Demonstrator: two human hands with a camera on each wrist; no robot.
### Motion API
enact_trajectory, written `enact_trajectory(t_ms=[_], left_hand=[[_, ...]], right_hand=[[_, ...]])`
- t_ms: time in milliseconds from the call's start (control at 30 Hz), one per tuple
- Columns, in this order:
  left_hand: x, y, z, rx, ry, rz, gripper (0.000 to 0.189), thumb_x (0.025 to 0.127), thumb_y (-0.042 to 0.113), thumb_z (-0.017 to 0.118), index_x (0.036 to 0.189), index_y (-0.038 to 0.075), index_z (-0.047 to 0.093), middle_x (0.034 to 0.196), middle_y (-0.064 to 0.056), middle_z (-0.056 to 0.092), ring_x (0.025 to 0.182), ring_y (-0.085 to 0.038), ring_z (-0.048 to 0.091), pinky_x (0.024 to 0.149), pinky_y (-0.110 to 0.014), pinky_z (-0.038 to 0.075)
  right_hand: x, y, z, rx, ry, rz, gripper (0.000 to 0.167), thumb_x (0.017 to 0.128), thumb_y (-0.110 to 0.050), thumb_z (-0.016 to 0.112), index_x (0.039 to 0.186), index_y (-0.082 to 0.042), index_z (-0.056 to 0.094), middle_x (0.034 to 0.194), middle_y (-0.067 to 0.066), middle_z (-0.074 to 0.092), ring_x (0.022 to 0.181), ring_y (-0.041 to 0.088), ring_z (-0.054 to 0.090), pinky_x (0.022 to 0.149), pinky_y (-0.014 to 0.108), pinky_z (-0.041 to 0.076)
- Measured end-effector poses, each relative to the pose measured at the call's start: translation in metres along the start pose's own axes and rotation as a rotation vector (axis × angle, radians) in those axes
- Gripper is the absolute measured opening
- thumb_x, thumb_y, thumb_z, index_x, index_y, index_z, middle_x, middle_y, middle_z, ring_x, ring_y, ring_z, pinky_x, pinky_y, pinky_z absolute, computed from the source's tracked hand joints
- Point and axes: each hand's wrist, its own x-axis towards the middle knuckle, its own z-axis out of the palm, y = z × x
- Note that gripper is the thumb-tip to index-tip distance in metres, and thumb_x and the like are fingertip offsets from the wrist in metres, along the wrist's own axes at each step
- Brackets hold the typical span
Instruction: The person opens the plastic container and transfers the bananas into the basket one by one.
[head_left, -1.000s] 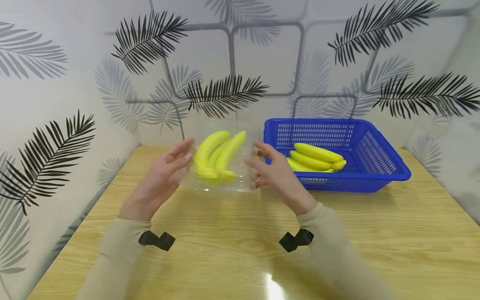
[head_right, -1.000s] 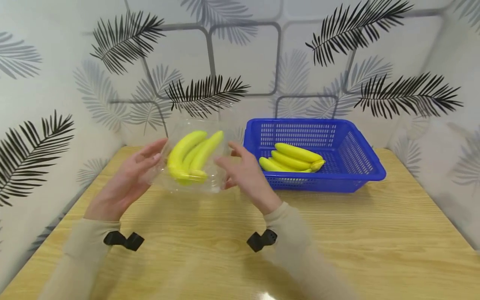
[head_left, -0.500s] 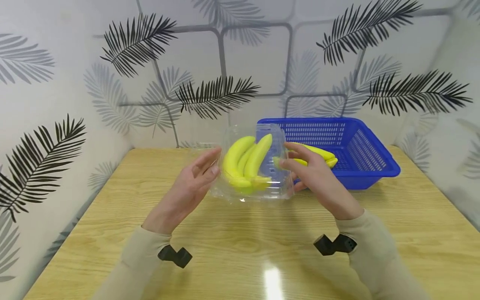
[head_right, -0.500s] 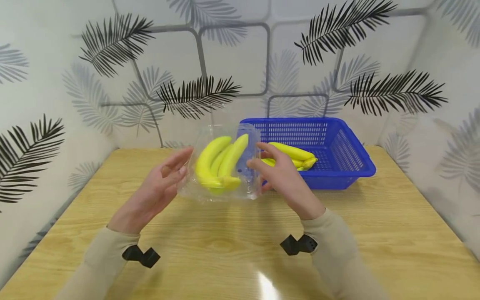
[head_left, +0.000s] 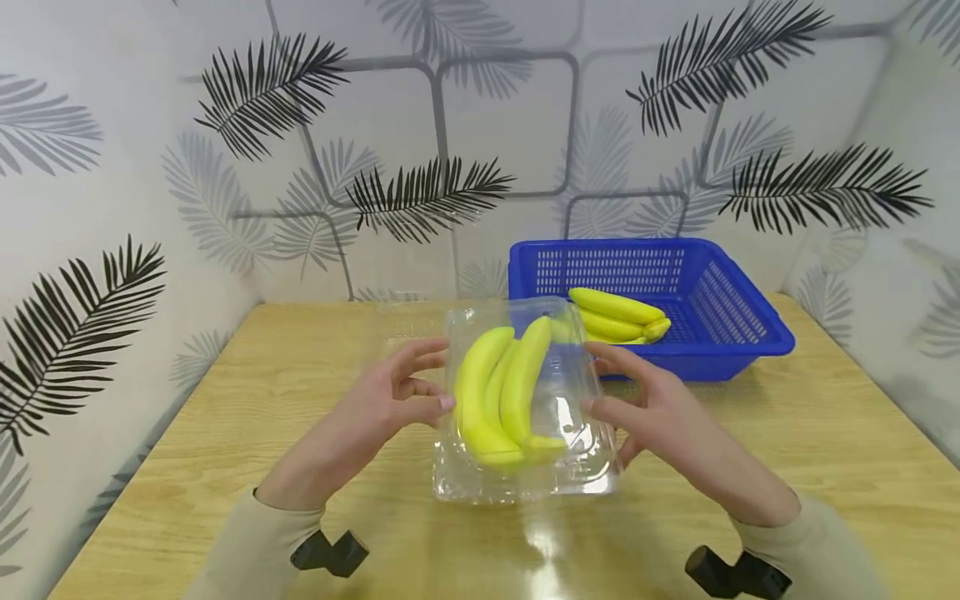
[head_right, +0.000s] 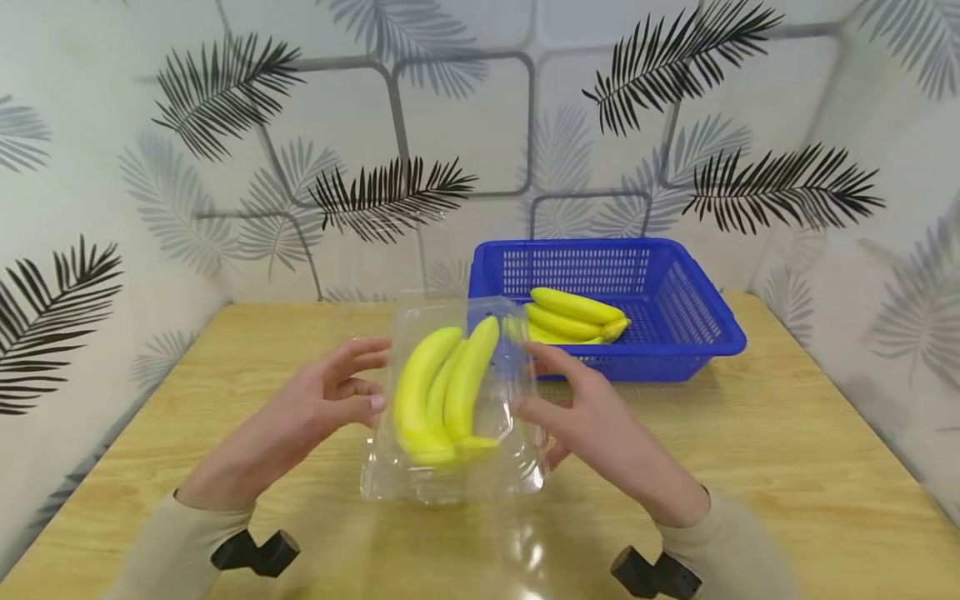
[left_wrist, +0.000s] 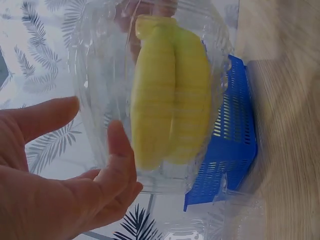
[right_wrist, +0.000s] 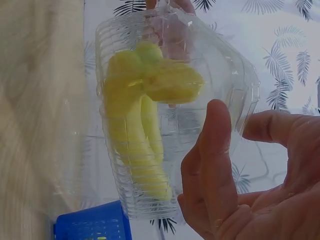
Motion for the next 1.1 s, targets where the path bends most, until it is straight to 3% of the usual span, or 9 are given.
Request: enact_trajectory(t_ms=[167,367,567,700,900,1033,1100], left_hand=[[-0.009,-0.003,0.006,-0.021,-0.111,-0.077,0.080,0.086,0.014,0.075,0.151,0.024,0.030,0.147,-0.013,0.033,0.093,-0.031,0.062,0.095,-0.045,0.046],[-0.003,-0.023,0.015,-0.055,-0.174,-0.155,0.086,0.085,0.016,0.077,0.152,0.028,0.025,0.145,-0.014,0.030,0.086,-0.030,0.065,0.101,-0.047,0.039],[0.009,-0.049,0.025,-0.080,-0.167,-0.170,0.090,0.083,0.012,0.077,0.153,0.025,0.023,0.146,-0.019,0.028,0.084,-0.027,0.064,0.095,-0.044,0.045],[0.013,-0.058,0.030,-0.073,-0.168,-0.164,0.090,0.084,0.011,0.077,0.154,0.023,0.021,0.145,-0.020,0.026,0.082,-0.027,0.065,0.092,-0.043,0.046],[0.015,-0.061,0.033,-0.058,-0.148,-0.153,0.089,0.085,0.013,0.076,0.155,0.022,0.022,0.145,-0.016,0.028,0.080,-0.025,0.063,0.094,-0.044,0.044],[0.016,-0.060,0.031,-0.031,-0.145,-0.161,0.086,0.087,0.018,0.075,0.155,0.020,0.022,0.145,-0.015,0.028,0.081,-0.028,0.064,0.095,-0.045,0.043],[0.016,-0.060,0.028,-0.030,-0.143,-0.170,0.081,0.090,0.021,0.071,0.155,0.019,0.022,0.146,-0.015,0.027,0.083,-0.031,0.065,0.095,-0.046,0.043]], right_hand=[[-0.022,0.013,0.004,0.052,-0.048,-0.012,0.070,0.094,-0.016,0.065,0.154,-0.008,0.031,0.145,0.027,0.033,0.052,0.035,0.061,0.054,0.044,0.056],[-0.025,0.039,0.008,0.078,-0.064,0.023,0.069,0.092,-0.011,0.063,0.153,-0.003,0.030,0.143,0.031,0.034,0.056,0.033,0.063,0.048,0.045,0.055],[-0.022,0.063,0.010,0.090,-0.072,0.067,0.070,0.093,-0.011,0.061,0.154,-0.004,0.028,0.145,0.032,0.031,0.064,0.034,0.065,0.049,0.047,0.055],[-0.021,0.076,0.010,0.087,-0.066,0.073,0.069,0.092,-0.009,0.059,0.154,-0.005,0.029,0.143,0.033,0.032,0.061,0.031,0.063,0.048,0.046,0.055],[-0.018,0.084,0.010,0.089,-0.034,0.084,0.071,0.089,-0.008,0.058,0.154,-0.007,0.031,0.145,0.032,0.032,0.058,0.030,0.062,0.047,0.046,0.054],[-0.018,0.082,0.008,0.078,-0.039,0.085,0.068,0.091,-0.009,0.059,0.153,-0.006,0.031,0.145,0.031,0.033,0.068,0.032,0.064,0.049,0.046,0.055],[-0.021,0.080,0.008,-0.038,-0.021,0.037,0.065,0.094,-0.013,0.061,0.152,-0.007,0.034,0.145,0.028,0.036,0.077,0.029,0.065,0.052,0.042,0.056]])
